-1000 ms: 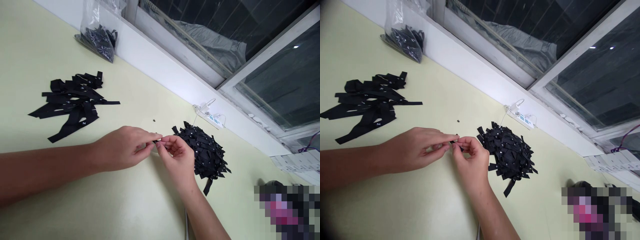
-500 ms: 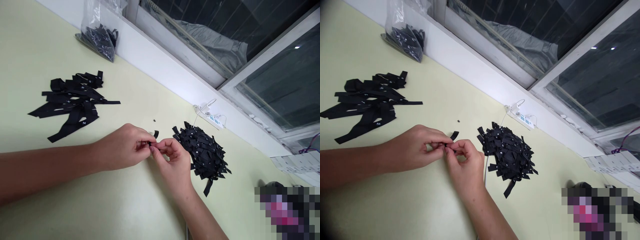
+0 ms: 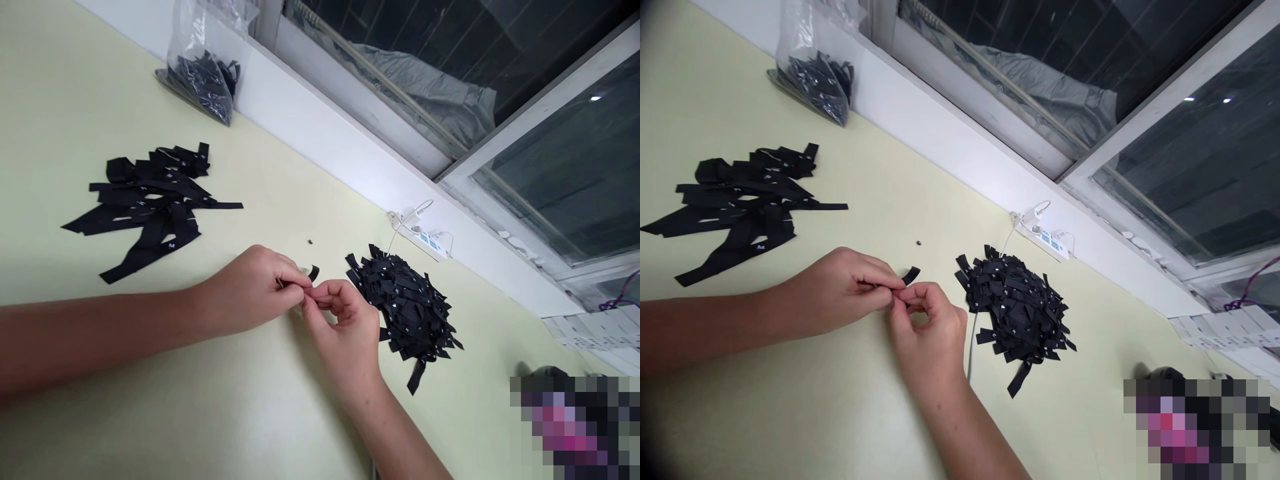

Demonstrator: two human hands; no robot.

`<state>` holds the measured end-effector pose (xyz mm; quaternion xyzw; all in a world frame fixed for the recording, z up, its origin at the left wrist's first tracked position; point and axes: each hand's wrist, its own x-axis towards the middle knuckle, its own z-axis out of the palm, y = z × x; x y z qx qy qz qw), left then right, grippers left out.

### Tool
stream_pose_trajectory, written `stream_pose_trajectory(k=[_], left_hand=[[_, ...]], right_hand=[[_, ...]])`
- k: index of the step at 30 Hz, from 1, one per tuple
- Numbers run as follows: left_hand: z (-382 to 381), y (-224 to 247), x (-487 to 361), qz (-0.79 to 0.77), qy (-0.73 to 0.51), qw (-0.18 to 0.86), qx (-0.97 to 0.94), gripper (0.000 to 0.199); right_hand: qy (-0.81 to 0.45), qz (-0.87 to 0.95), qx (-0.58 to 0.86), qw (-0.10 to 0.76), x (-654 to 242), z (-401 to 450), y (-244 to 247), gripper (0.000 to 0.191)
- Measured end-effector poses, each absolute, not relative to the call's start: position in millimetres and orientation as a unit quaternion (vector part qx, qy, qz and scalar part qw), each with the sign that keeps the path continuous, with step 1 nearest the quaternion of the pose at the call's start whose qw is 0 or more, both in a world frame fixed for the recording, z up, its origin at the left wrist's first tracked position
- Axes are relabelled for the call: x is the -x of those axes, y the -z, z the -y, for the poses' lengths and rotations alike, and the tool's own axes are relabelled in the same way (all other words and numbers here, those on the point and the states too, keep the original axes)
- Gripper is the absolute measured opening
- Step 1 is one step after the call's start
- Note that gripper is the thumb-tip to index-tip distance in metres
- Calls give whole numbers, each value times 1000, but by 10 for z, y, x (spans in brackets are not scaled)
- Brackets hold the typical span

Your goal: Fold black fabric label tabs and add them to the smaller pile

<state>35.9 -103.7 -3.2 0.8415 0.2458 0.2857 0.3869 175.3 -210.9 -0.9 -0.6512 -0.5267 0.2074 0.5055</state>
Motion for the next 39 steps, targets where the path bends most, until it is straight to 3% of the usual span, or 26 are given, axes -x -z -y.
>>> stream_pose_trajectory(k=[7,14,25,39], left_hand=[[1038,64,-367,-264,-283,387,-837,30],[980,93,-341,-219,-292,296,-883,27],[901,90,-301,-224,-268,299,-888,25],[913,26,-311,-314,-320,449,-772,17]], right_hand=[[-226,514,654,506,-1814,2076,15,7],[-290,512,628,509,-1898,2012,54,13],[-248,561,674,411,-1997,2028,31,16],[-228,506,704,442,-2186,1986,66,24]])
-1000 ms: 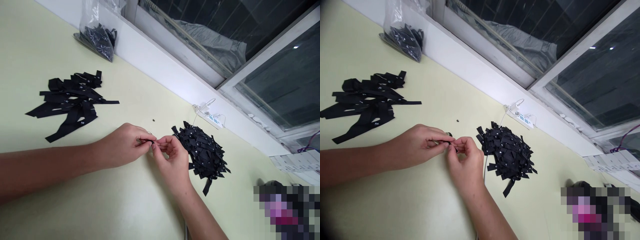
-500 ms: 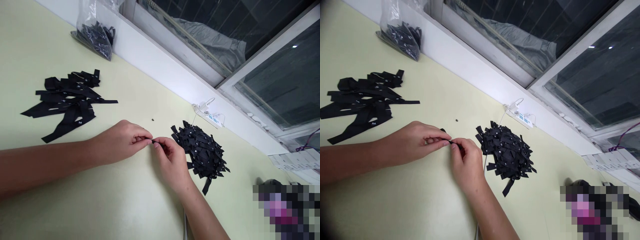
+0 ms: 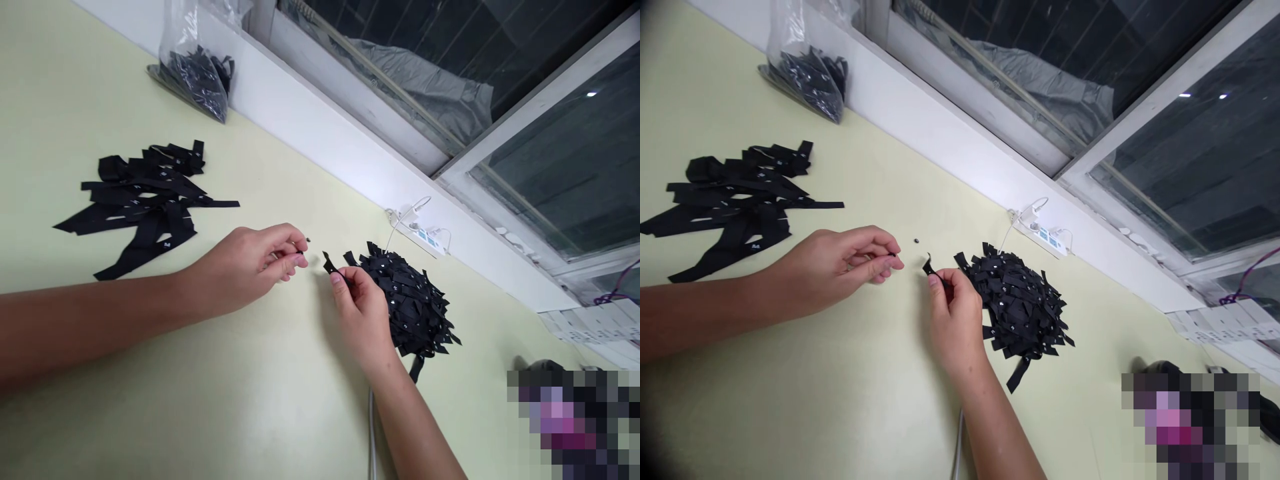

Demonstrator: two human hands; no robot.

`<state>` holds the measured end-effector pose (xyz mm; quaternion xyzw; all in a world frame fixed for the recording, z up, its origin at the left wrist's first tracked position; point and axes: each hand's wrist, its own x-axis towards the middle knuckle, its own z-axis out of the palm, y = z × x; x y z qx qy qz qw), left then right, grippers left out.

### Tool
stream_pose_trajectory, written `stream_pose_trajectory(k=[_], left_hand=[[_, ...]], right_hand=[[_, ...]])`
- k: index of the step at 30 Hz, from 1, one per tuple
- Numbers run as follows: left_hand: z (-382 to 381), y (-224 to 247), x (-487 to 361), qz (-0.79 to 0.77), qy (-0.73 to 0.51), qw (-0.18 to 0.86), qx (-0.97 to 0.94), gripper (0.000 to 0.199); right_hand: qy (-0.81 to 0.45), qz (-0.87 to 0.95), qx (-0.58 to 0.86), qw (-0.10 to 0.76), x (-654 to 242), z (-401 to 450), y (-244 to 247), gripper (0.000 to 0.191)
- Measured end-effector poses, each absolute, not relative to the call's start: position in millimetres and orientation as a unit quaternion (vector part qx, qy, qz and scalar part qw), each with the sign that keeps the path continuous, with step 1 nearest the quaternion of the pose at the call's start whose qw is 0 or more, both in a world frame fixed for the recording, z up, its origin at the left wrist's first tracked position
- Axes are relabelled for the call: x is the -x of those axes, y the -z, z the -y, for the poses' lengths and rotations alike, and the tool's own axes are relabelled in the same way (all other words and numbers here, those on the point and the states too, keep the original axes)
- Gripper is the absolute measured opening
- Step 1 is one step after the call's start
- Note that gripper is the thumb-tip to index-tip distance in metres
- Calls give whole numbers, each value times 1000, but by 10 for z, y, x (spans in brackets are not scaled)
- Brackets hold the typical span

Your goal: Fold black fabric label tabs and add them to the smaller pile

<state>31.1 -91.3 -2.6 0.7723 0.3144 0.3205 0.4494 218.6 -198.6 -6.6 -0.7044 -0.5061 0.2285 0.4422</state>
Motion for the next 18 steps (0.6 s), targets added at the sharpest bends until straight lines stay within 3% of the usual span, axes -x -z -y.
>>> stream_pose_trajectory(k=[9,18], left_hand=[[886,25,-279,-198,-367,331,-846,10],[927,77,-303,-130,-386,360,-839,7]], right_hand=[[-184,547,695,428,-2234,2006,73,28],[-105,679,655,315,-2180,2106,-61,12]])
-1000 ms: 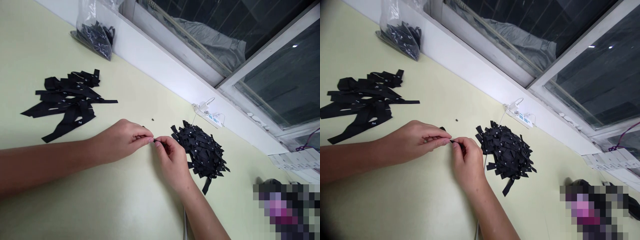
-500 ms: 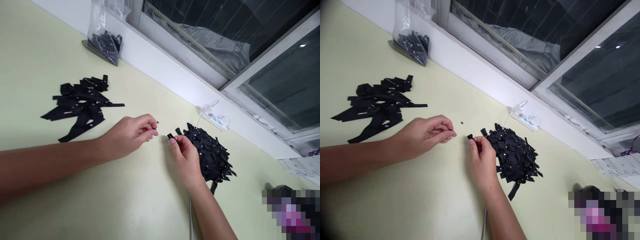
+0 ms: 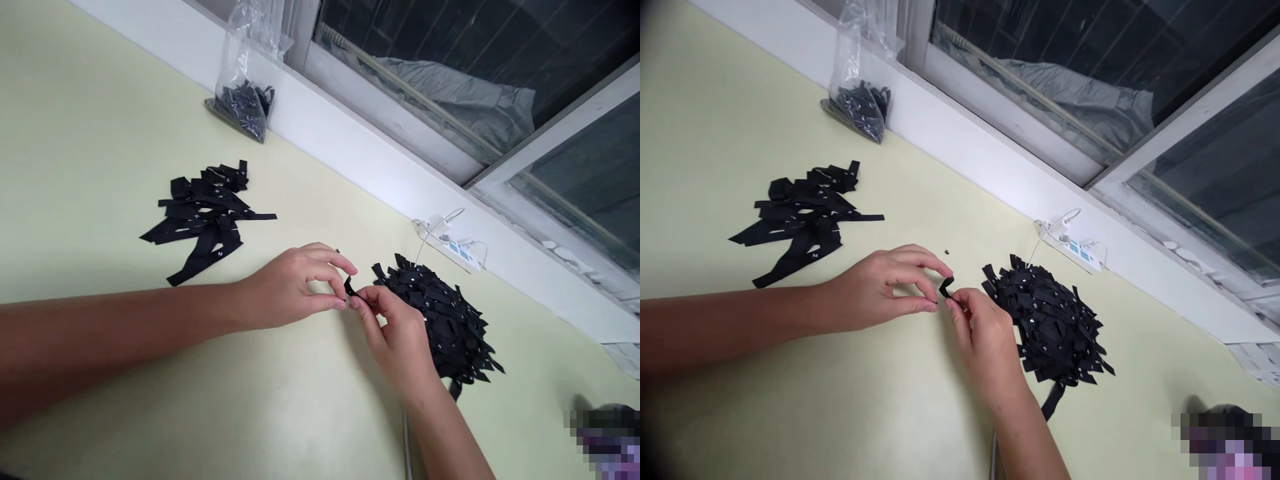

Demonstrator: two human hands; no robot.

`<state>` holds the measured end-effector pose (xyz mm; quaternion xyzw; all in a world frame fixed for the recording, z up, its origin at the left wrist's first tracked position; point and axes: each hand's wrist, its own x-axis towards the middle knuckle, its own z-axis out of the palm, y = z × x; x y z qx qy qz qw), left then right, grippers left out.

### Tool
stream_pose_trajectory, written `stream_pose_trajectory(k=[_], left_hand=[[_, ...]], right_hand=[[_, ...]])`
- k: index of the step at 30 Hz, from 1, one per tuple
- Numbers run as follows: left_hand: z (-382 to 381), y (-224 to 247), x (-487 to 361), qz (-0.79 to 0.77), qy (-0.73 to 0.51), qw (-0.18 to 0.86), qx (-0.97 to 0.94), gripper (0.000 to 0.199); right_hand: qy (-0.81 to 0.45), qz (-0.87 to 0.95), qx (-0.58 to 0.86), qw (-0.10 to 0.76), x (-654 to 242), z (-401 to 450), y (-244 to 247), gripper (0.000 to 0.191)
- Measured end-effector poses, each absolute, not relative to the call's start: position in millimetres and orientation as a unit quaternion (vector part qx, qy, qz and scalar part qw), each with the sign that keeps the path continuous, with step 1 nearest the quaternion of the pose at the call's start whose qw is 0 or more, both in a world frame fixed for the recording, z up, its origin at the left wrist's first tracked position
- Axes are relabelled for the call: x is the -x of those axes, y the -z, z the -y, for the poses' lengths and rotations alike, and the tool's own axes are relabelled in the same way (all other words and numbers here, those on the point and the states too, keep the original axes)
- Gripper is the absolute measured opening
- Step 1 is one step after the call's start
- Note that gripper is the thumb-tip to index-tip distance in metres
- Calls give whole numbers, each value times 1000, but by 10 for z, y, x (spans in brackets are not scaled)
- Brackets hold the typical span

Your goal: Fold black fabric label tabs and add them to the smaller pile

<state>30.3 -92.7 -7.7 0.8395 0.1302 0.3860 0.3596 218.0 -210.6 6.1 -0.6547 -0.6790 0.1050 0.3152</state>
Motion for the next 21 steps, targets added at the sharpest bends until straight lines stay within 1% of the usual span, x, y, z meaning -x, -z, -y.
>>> stream_pose_trajectory(k=[2,6,21], left_hand=[[915,98,-305,-126,-366,357,-850,7],[902,101,-302,-127,-346,329,-869,9],[927,38,-284,-144,-341,321,-872,9]], right_hand=[[-78,711,632,298,-2190,2114,-70,10],[-49,743,601,290,-2194,2110,-78,10],[-71,736,599,307,-2145,2110,-84,8]])
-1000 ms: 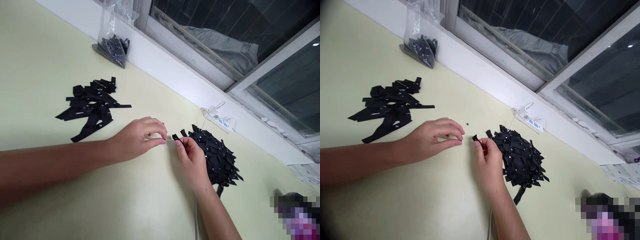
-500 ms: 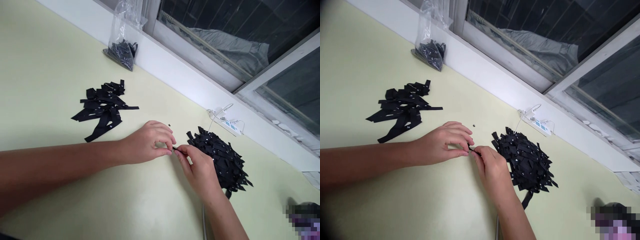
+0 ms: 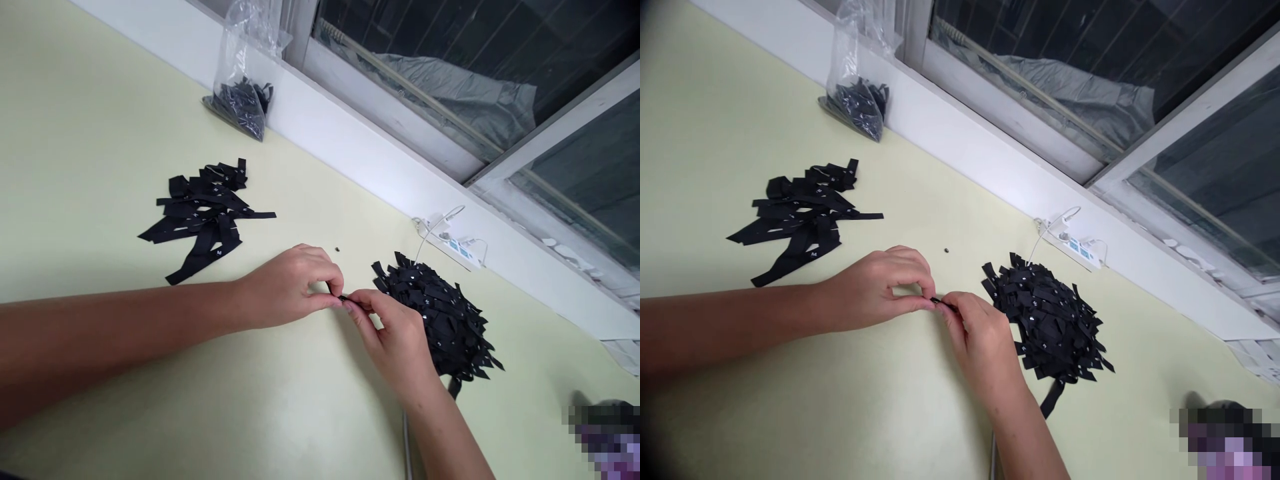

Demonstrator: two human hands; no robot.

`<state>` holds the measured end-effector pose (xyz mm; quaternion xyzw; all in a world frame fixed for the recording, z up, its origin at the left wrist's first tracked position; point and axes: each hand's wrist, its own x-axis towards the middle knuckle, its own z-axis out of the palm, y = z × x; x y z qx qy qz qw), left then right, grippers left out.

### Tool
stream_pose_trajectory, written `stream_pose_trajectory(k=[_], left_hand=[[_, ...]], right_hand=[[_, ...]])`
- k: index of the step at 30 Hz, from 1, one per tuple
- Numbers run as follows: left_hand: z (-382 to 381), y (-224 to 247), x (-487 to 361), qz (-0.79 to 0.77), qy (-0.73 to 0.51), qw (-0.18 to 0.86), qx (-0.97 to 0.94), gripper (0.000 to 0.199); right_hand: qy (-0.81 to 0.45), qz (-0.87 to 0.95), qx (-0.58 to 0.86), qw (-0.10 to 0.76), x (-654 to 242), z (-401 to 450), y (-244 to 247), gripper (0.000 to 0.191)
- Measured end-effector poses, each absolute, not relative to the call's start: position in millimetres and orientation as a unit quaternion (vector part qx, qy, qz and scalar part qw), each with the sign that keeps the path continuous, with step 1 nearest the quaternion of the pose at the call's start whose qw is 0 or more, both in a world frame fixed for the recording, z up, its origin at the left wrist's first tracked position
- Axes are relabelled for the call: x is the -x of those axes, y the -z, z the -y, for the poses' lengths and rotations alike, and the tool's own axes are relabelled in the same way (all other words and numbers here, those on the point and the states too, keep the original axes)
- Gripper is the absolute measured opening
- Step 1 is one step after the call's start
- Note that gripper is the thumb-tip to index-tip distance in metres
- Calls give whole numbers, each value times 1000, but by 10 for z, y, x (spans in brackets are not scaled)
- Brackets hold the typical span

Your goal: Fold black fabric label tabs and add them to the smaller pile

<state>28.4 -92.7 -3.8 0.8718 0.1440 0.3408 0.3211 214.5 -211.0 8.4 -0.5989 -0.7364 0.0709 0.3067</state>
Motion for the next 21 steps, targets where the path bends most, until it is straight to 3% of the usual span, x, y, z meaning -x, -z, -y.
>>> stream_pose_trajectory(k=[6,16,21], left_hand=[[893,39,-272,-145,-344,290,-881,7],[842,66,-273,-114,-356,231,-898,20],[768,81,-253,-118,-353,202,-906,20]], right_hand=[[-89,741,591,306,-2130,2109,-111,13],[-121,718,611,310,-2124,2090,-88,16],[-153,599,679,395,-2207,2069,-24,15]])
